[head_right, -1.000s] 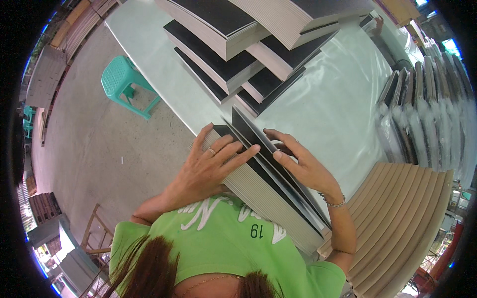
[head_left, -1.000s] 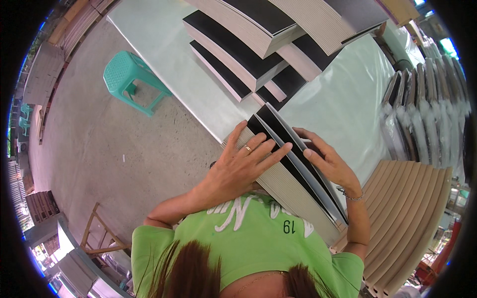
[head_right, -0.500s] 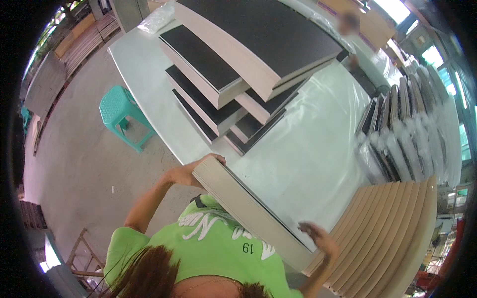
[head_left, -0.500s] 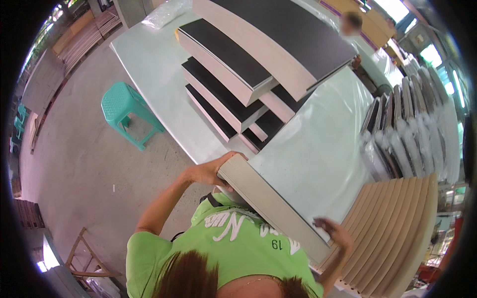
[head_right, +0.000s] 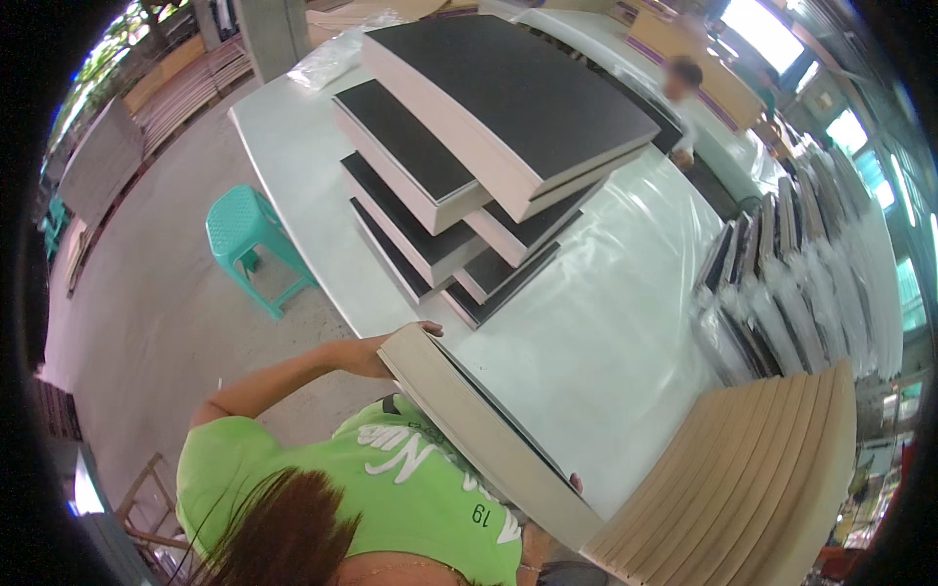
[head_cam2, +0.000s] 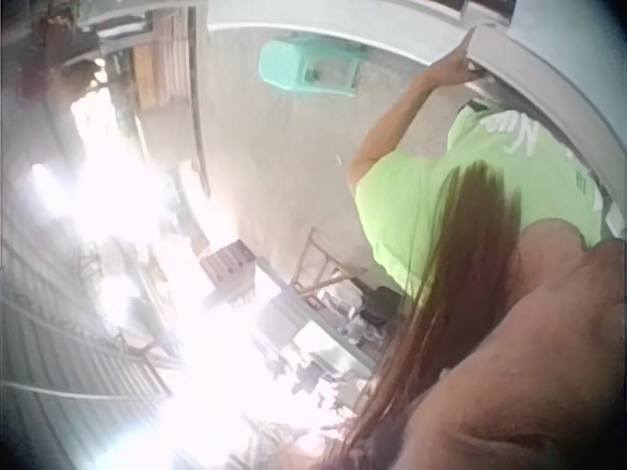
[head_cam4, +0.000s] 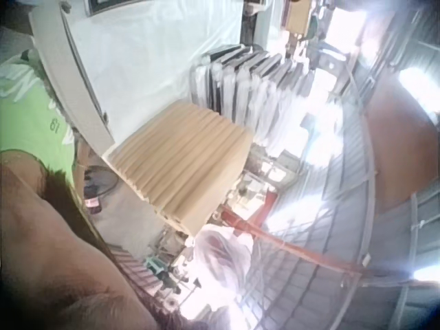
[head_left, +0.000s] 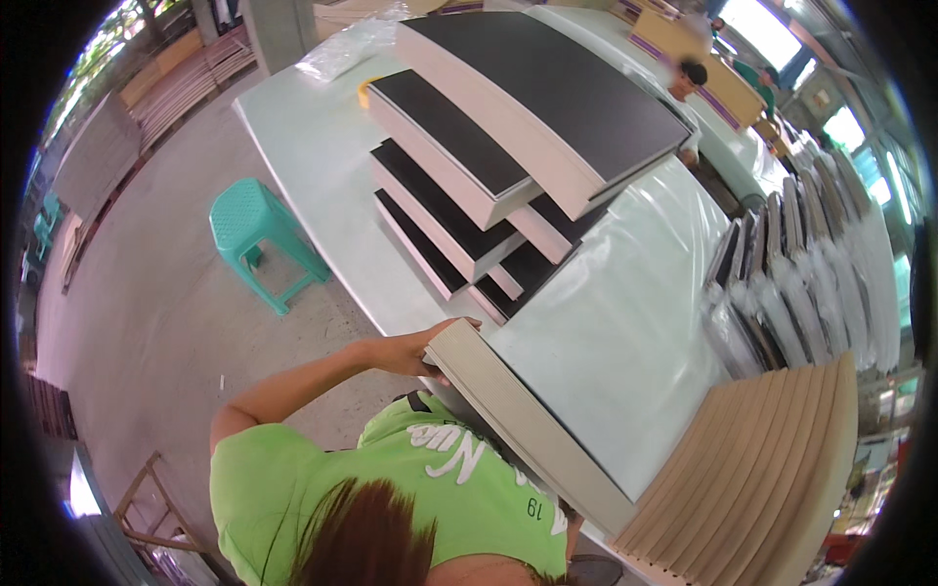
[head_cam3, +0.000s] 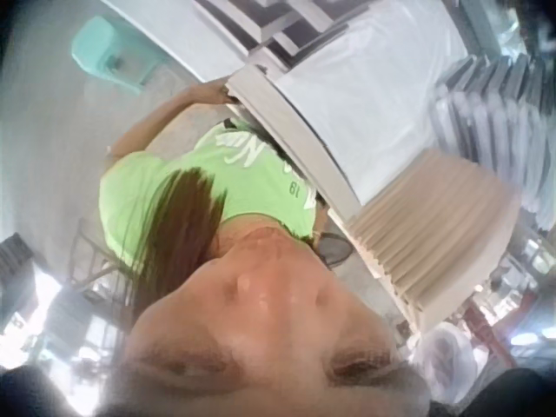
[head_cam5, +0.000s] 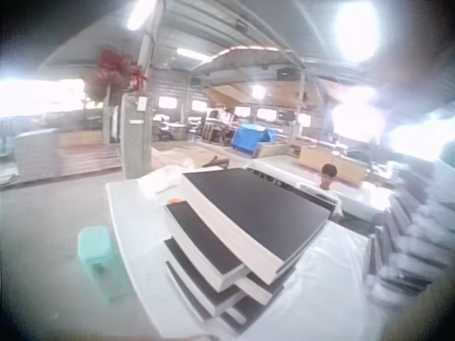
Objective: The person stacks several black rectangular boxed items on a table and then carries one to place it onto a larger pallet of similar items before returning to the table to continue stacking.
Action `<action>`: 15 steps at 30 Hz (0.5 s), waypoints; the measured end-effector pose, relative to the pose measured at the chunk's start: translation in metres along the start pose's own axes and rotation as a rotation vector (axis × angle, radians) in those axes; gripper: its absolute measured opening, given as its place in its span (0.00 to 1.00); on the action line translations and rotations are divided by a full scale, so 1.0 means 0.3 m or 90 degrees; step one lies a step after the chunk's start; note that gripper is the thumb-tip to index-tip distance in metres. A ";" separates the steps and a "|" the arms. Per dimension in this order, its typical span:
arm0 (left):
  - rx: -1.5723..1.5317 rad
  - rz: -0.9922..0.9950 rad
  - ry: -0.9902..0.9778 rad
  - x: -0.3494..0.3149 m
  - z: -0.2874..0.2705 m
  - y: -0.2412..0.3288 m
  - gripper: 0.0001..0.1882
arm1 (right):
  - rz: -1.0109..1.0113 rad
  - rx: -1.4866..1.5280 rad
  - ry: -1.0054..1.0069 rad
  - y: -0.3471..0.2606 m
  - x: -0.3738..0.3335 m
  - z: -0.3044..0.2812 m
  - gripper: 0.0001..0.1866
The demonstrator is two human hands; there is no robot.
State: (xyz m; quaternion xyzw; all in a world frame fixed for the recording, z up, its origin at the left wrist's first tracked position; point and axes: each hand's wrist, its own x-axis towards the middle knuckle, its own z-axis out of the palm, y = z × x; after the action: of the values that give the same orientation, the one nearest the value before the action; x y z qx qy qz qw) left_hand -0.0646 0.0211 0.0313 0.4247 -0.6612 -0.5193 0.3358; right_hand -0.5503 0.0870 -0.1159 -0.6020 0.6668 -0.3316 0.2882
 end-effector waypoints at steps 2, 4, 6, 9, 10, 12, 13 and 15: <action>-0.043 0.008 0.033 -0.013 0.030 -0.048 0.44 | -0.020 -0.011 0.021 0.025 -0.003 0.000 0.26; -0.032 -0.006 0.043 -0.027 0.037 -0.083 0.42 | -0.033 -0.014 0.033 0.046 -0.002 0.004 0.26; 0.026 -0.035 0.028 -0.024 0.030 -0.077 0.39 | -0.052 -0.012 0.046 0.057 0.007 0.005 0.26; 0.007 -0.116 0.023 -0.023 0.029 -0.043 0.37 | -0.079 -0.011 0.054 0.073 0.036 -0.001 0.26; 0.067 -0.096 0.036 -0.031 0.031 -0.030 0.39 | -0.088 -0.004 0.054 0.075 0.040 -0.010 0.26; 0.183 -0.051 0.075 -0.050 0.052 0.017 0.43 | -0.125 0.003 0.050 0.063 0.065 -0.033 0.26; 0.209 -0.077 0.087 -0.058 0.052 0.047 0.44 | -0.142 0.004 0.040 0.054 0.093 -0.049 0.26; 0.270 -0.131 0.098 -0.060 0.040 0.166 0.47 | -0.127 0.021 0.014 -0.013 0.157 -0.092 0.26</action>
State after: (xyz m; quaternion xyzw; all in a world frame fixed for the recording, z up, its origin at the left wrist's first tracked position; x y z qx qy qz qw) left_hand -0.0784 0.0474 0.0769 0.5892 -0.6811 -0.3665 0.2337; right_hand -0.5746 0.0426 -0.0952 -0.6567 0.6011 -0.3764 0.2564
